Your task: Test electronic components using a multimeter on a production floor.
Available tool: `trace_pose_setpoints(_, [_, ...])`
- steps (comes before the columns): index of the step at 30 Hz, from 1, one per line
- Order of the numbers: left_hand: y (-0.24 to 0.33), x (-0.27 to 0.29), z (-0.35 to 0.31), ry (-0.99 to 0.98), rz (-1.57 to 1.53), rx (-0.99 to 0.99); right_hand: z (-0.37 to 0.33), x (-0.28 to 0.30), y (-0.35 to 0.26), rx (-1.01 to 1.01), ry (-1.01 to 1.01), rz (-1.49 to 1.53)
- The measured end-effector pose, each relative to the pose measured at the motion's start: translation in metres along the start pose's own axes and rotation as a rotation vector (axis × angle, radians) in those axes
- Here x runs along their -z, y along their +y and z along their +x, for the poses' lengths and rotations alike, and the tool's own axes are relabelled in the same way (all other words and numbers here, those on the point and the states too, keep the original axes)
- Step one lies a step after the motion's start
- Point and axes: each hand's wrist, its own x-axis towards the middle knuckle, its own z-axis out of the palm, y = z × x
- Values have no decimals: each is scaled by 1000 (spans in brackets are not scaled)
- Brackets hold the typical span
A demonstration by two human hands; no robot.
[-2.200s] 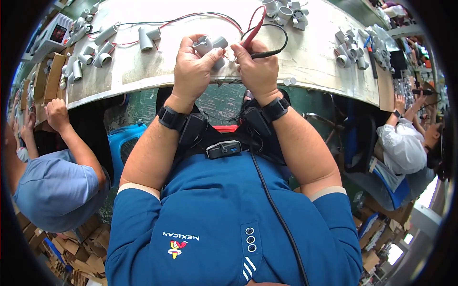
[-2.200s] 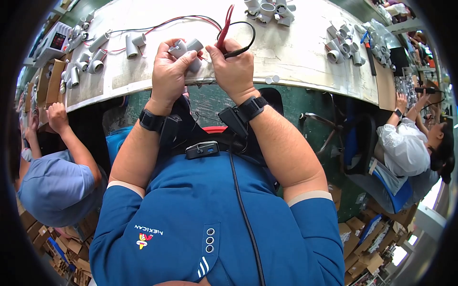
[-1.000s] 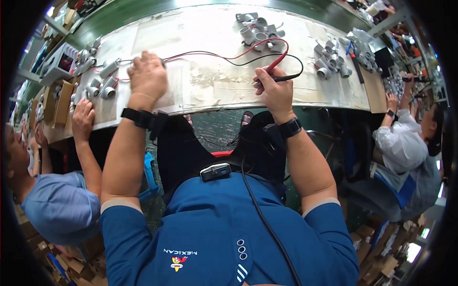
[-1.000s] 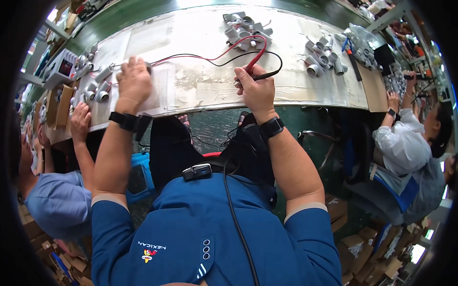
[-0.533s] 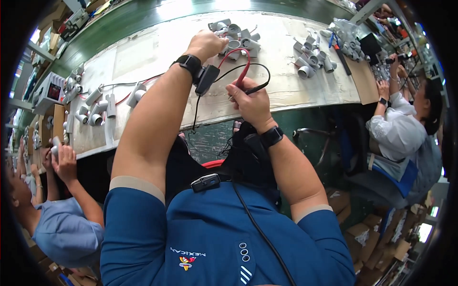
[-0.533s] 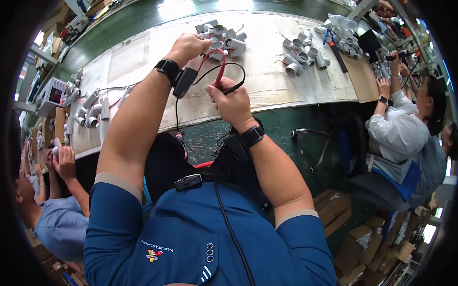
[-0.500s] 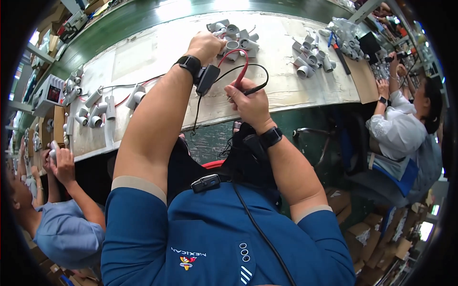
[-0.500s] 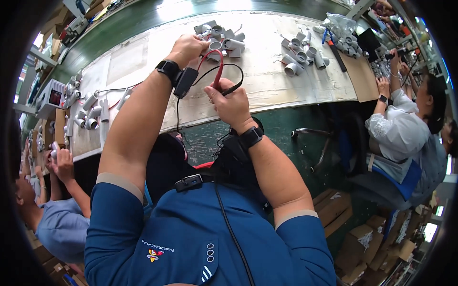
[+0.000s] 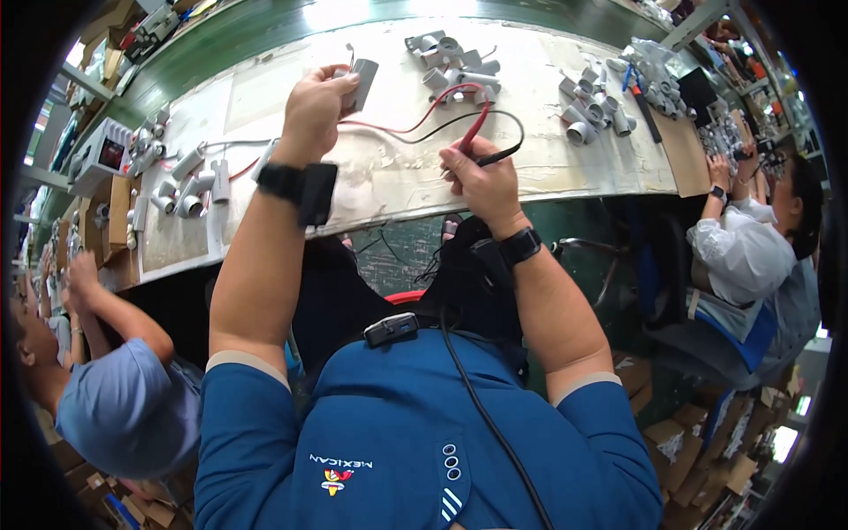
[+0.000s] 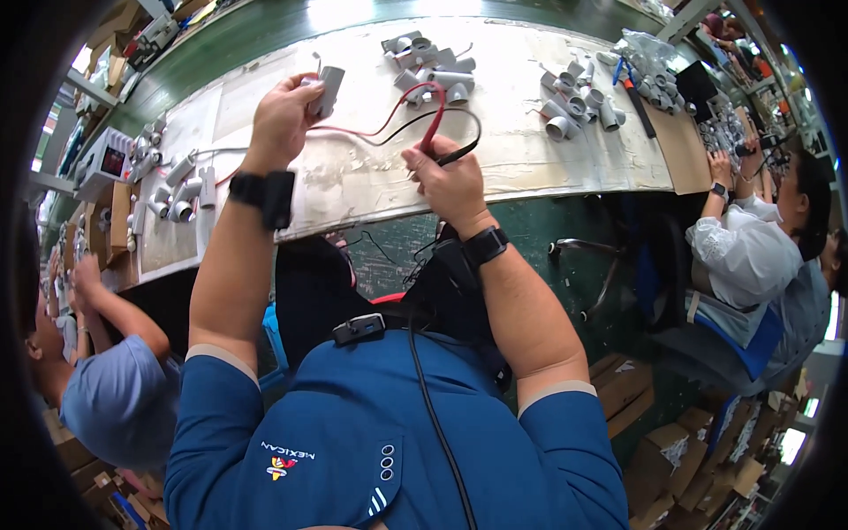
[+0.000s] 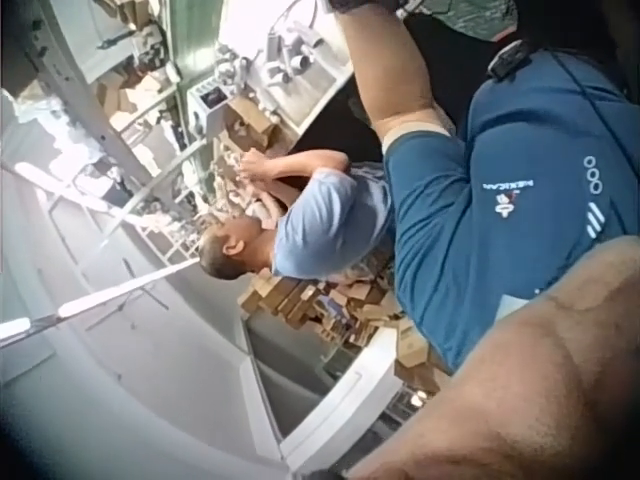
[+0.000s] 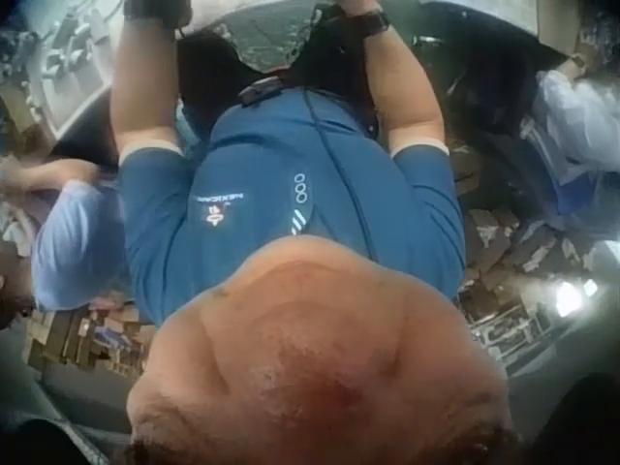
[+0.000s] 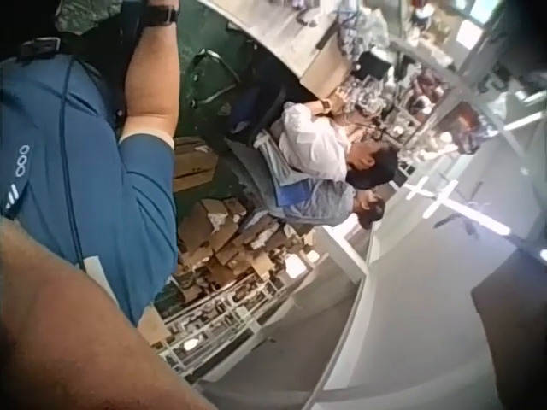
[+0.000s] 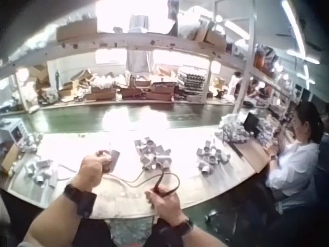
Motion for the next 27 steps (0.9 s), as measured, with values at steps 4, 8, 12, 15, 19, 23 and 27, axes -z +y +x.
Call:
trace_pose_setpoints(4, [21, 20, -109, -115, -470, 333, 1, 1, -1, -56, -13, 82])
trace_pose_setpoints(8, [-6, 36, -180, -180, -650, 499, 2, -28, -14, -86, -94, 197])
trace_pose_setpoints(12, [-26, 35, -214, -171, -845, 656, -7, -65, -20, -54, -208, 194])
trace_pose_setpoints(15, [-38, 36, -220, -122, -919, 708, -13, -84, -23, -43, -277, 151])
trace_pose_setpoints(19, [-51, 43, -222, -46, -983, 766, -18, -99, -21, -48, -398, 142])
trace_pose_setpoints(23, [-64, 52, -222, -36, -1022, 809, -18, -109, -11, -41, -435, 43])
trace_pose_setpoints(27, [-74, 57, -220, -67, -1057, 808, -15, -117, -4, 80, -447, -111])
